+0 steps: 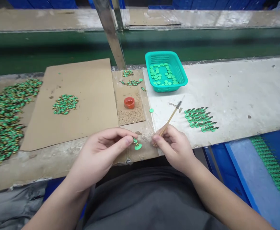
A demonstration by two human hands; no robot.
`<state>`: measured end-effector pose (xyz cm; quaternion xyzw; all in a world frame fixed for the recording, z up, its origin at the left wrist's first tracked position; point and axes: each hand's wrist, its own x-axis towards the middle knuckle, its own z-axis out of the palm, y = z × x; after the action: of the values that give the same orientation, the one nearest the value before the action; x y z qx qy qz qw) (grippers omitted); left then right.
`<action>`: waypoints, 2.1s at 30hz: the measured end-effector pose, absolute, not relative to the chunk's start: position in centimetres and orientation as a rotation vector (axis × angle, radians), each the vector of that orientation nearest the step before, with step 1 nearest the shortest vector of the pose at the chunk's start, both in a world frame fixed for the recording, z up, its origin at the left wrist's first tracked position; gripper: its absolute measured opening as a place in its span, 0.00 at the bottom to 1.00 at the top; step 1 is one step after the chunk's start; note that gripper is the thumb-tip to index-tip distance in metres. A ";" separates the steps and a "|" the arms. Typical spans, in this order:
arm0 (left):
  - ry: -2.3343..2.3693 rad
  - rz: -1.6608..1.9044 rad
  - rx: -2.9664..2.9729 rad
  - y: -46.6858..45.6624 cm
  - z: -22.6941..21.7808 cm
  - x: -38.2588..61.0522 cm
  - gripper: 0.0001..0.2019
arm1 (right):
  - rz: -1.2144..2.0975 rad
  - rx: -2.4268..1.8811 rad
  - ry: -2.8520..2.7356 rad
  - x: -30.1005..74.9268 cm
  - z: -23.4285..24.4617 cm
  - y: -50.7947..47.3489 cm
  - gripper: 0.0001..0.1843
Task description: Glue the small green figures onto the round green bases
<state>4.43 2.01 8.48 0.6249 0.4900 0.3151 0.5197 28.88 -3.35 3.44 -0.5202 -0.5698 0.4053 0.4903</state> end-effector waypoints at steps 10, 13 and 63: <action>1.081 0.728 1.349 1.9 9.5 5.0 0.23 | 0.980 -1.058 -1.361 30.2 4.6 -5.2 0.14; 1.121 0.706 1.468 2.1 9.2 5.0 0.28 | 1.013 -0.911 -1.392 31.7 6.3 -6.6 0.15; 1.417 0.422 2.236 4.1 6.7 5.8 0.22 | 0.629 -0.936 -0.849 38.4 9.8 -9.4 0.31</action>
<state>5.77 4.12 6.68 0.8121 0.5147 0.1534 0.2282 38.37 -9.38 9.78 -0.4301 -0.3900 0.2891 0.7612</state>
